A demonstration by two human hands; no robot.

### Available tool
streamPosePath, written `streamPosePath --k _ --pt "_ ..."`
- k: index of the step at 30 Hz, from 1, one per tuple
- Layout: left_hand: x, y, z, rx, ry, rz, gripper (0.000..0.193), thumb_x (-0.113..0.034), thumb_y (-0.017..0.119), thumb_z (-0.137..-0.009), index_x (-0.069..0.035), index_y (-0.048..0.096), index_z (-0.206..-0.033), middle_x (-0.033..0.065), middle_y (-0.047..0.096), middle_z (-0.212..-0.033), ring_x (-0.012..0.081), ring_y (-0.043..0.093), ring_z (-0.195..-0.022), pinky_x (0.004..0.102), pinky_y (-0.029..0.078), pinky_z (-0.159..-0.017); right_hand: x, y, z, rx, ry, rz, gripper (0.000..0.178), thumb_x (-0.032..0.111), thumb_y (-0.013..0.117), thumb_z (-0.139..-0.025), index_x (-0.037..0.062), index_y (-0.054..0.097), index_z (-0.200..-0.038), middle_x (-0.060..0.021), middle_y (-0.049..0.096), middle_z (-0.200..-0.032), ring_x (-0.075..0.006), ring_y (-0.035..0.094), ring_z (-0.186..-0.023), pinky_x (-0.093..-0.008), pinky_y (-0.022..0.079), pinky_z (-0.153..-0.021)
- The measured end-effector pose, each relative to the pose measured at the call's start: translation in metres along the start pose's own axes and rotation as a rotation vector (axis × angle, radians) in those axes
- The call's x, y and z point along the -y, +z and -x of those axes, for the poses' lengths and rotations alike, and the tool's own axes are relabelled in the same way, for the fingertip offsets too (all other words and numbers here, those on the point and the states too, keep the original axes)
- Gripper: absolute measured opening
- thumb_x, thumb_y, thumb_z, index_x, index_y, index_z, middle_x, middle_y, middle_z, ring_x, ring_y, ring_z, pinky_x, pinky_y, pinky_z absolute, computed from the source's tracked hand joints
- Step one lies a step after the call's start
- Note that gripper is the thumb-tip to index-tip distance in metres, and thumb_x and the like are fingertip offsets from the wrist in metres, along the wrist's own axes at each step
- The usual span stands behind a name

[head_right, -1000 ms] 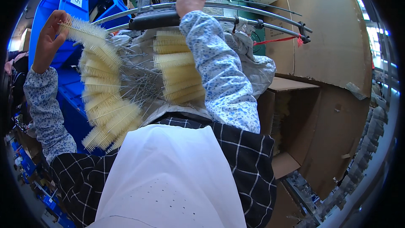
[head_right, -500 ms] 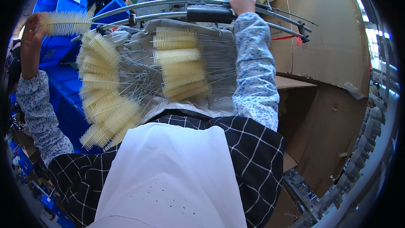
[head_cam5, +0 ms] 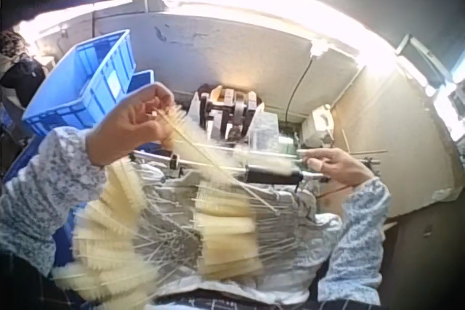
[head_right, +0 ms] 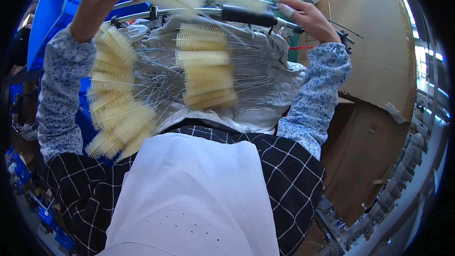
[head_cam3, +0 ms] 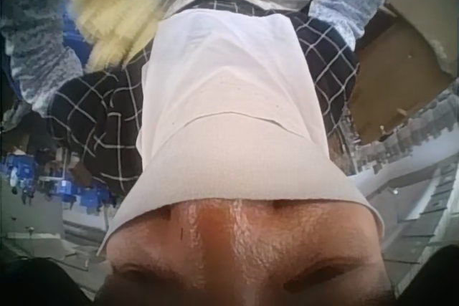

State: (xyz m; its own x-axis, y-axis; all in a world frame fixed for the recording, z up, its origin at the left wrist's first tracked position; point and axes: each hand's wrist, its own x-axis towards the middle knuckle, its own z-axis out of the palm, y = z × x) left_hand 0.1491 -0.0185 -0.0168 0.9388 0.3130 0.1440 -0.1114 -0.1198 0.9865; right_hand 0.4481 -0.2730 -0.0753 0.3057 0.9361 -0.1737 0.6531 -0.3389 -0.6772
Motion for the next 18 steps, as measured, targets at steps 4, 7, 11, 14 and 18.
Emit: streamPosePath --k 4,7,11,14,18 --pt "0.02 0.033 -0.005 0.025 0.009 0.017 0.017 0.0 0.05 -0.077 -0.006 0.04 -0.089 -0.0043 0.041 -0.068 0.0019 0.04 -0.058 0.0158 0.036 -0.051 0.062 0.062 -0.029 0.269 -0.366 -0.378 0.043 0.033 0.042 -0.087 0.0044 0.043 -0.118 -0.0084 0.054 -0.104 -0.0167 0.049 -0.099 -0.0283 0.039 -0.086" --pt "0.019 0.034 -0.001 0.088 -0.121 -0.09 0.031 -0.007 0.053 -0.077 -0.007 0.038 -0.104 0.0025 0.042 -0.09 0.0086 0.043 -0.076 0.0228 0.037 -0.067 0.093 0.11 -0.034 0.262 -0.315 -0.648 0.035 0.024 0.045 -0.086 0.0046 0.045 -0.115 -0.0066 0.054 -0.104 -0.0142 0.05 -0.094 -0.026 0.041 -0.082" --pt "0.039 -0.027 0.034 0.147 0.073 -0.827 0.047 -0.015 0.06 -0.075 -0.01 0.034 -0.115 0.0109 0.043 -0.113 0.0258 0.048 -0.101 0.0334 0.046 -0.077 0.053 0.1 -0.058 -0.255 0.025 -0.233 0.026 0.01 0.049 -0.081 0.0157 0.053 -0.107 -0.0028 0.057 -0.098 -0.0146 0.052 -0.09 -0.0264 0.043 -0.077" --pt "0.046 -0.065 0.061 0.369 -0.294 -1.162 0.044 -0.014 0.062 -0.068 -0.008 0.043 -0.108 0.0135 0.048 -0.106 0.0279 0.046 -0.102 0.0339 0.035 -0.089 -0.001 0.089 -0.076 -0.601 0.066 0.684 0.026 0.018 0.045 -0.082 0.0255 0.055 -0.105 -0.0052 0.056 -0.087 -0.0207 0.052 -0.082 -0.0346 0.042 -0.072" --pt "0.048 -0.069 0.071 0.439 -0.377 -1.149 0.034 -0.008 0.059 -0.066 -0.006 0.047 -0.097 0.0129 0.05 -0.097 0.0287 0.047 -0.096 0.0336 0.037 -0.085 -0.01 0.089 -0.087 -0.52 0.191 0.725 0.027 0.023 0.044 -0.083 0.0289 0.055 -0.107 -0.0017 0.055 -0.093 -0.0195 0.048 -0.09 -0.0349 0.036 -0.08"
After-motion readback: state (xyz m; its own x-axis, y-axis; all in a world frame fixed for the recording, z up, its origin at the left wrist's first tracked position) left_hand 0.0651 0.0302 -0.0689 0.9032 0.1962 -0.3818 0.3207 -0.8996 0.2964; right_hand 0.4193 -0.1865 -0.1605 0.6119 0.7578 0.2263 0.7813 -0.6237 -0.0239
